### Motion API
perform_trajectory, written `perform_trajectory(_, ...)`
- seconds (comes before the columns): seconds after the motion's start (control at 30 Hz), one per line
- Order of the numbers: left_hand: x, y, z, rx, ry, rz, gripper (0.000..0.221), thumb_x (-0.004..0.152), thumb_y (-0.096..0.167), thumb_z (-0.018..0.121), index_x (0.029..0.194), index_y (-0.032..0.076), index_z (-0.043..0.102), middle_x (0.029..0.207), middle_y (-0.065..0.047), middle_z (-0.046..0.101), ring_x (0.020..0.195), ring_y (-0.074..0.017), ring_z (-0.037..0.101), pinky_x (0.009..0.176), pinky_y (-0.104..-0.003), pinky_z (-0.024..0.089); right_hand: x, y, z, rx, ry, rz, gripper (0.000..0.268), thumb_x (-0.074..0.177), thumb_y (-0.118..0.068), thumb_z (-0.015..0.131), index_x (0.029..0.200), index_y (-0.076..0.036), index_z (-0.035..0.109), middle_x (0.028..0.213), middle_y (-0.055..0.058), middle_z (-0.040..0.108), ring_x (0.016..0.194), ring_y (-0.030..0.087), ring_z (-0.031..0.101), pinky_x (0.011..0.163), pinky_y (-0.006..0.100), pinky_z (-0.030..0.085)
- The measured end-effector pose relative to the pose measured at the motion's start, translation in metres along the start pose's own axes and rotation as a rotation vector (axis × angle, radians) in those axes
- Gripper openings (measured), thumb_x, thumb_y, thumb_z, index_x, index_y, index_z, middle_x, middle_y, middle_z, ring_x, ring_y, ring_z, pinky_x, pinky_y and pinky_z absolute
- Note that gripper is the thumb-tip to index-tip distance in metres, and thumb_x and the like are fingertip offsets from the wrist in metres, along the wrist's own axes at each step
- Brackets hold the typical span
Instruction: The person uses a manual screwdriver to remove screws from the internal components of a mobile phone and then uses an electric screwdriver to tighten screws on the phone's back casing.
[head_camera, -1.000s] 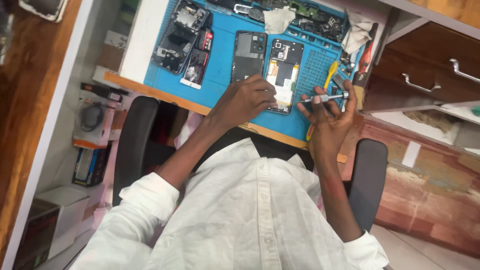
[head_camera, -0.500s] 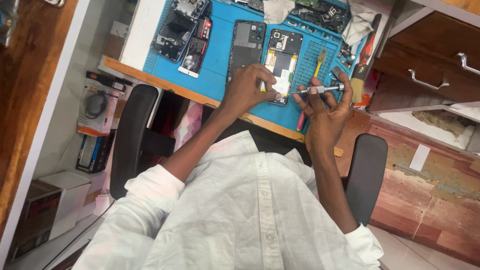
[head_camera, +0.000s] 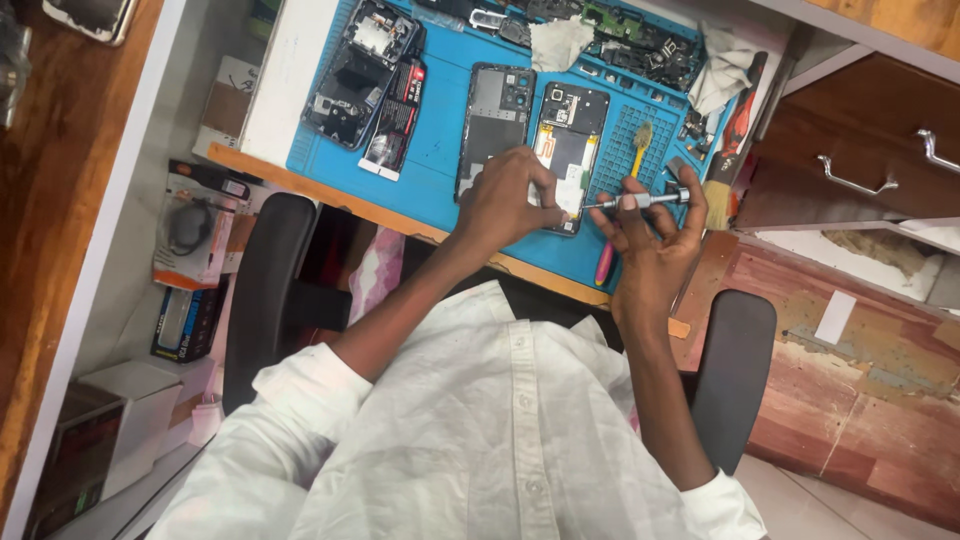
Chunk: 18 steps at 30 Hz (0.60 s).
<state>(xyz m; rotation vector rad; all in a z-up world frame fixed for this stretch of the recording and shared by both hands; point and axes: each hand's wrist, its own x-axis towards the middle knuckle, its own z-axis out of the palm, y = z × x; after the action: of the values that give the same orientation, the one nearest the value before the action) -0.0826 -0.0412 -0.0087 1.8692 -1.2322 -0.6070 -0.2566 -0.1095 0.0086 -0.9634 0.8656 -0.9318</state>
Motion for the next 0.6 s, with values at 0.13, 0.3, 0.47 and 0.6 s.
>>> perform_trajectory(0.13, -0.001, 0.007, 0.001, -0.009, -0.014, -0.119, 0.028, 0.061, 0.017, 0.093, 0.066, 0.007, 0.067, 0.093, -0.007, 0.064, 0.097, -0.0256, 0.067, 0.076, -0.042, 0.053, -0.002, -0.001, 0.000, -0.046, -0.054, -0.031, 0.069, 0.099, 0.004, 0.066, 0.157, -0.007, 0.029, 0.131, 0.024, 0.061, 0.112, 0.030, 0.072, 0.091, 0.045, 0.062)
perform_trajectory(0.3, 0.006, -0.007, -0.006, -0.154, -0.039, -0.034, 0.021, 0.061, 0.012, 0.091, 0.067, 0.006, 0.072, 0.089, -0.006, 0.070, 0.080, -0.0193, 0.069, 0.072, -0.036, 0.055, -0.005, 0.001, -0.003, -0.100, -0.077, -0.053, 0.068, 0.100, 0.008, 0.066, 0.156, -0.007, 0.029, 0.136, 0.025, 0.057, 0.119, 0.031, 0.070, 0.094, 0.045, 0.062)
perform_trajectory(0.47, 0.003, -0.010, -0.014, -0.388, -0.120, -0.242, 0.019, 0.068, 0.010, 0.087, 0.066, 0.003, 0.070, 0.094, -0.005, 0.077, 0.060, -0.0100, 0.061, 0.053, -0.030, 0.050, -0.006, 0.001, -0.005, -0.115, -0.093, -0.046, 0.067, 0.100, 0.009, 0.064, 0.154, -0.007, 0.030, 0.137, 0.023, 0.058, 0.120, 0.030, 0.069, 0.094, 0.046, 0.061)
perform_trajectory(0.6, 0.002, -0.005, -0.013, -0.299, -0.044, -0.172, 0.019, 0.070, 0.012, 0.089, 0.068, 0.004, 0.072, 0.091, -0.004, 0.078, 0.060, -0.0130, 0.060, 0.056, -0.030, 0.049, -0.002, 0.003, -0.005, -0.112, -0.065, -0.025, 0.064, 0.099, 0.012, 0.060, 0.153, -0.005, 0.031, 0.133, 0.023, 0.060, 0.118, 0.029, 0.070, 0.093, 0.046, 0.062)
